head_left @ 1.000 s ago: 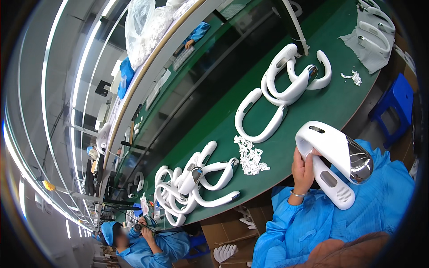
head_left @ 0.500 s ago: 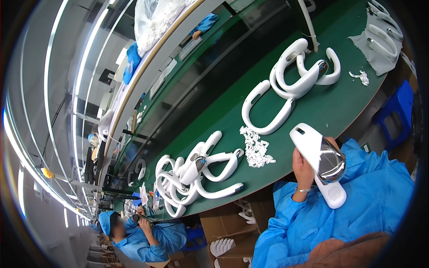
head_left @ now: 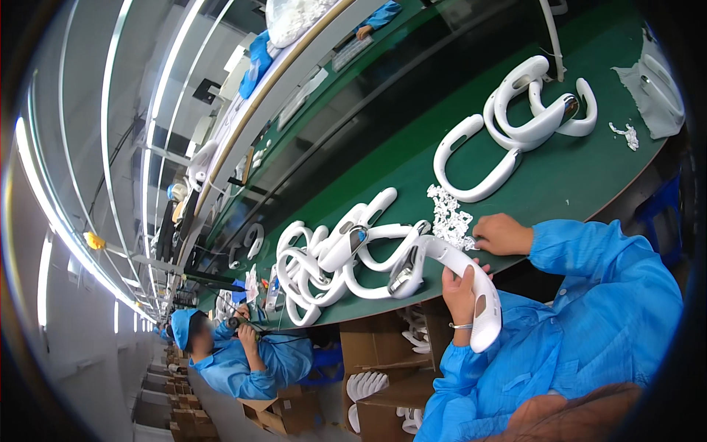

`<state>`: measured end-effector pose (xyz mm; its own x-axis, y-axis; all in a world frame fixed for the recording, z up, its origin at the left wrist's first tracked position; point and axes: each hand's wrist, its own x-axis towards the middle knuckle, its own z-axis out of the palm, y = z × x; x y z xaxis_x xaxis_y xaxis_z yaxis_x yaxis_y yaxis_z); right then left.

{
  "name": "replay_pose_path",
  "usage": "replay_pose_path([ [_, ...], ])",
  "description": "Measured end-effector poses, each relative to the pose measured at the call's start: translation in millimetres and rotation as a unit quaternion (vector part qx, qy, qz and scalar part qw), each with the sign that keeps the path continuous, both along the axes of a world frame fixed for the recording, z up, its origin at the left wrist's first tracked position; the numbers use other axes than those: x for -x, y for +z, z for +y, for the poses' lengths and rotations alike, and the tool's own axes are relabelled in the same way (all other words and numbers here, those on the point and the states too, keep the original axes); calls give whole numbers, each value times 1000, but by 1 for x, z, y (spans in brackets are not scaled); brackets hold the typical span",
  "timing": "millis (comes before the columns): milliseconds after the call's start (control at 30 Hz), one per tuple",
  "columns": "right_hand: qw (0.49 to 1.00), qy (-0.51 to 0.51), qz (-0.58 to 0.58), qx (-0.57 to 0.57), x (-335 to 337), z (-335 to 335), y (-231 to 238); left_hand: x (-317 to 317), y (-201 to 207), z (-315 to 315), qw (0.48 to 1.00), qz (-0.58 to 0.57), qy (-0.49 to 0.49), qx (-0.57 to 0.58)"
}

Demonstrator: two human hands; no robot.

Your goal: Assembling white plastic curved arms and small pads into neck massager housings on a factory assembly line.

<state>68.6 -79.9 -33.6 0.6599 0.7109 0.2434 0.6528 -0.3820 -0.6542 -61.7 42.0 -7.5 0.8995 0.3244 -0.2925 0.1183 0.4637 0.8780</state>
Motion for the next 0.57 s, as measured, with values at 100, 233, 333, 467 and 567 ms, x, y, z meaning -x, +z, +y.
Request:
replay_pose_path([
  [100,997,-20,-61,52,0,25,-4,5,-8,9,999,9,23,34],
  [233,991,-41,-110,59,-1,30,-3,3,-11,8,998,18,13,53],
  [333,992,-53,-97,66,-7,21,-4,-3,-2,2,999,6,-17,45],
  [467,989,-32,-136,55,-12,12,-5,-9,-5,4,997,-26,-50,60],
  [567,985,16,-153,82,-11,14,-10,-16,-20,6,989,-20,-78,125],
])
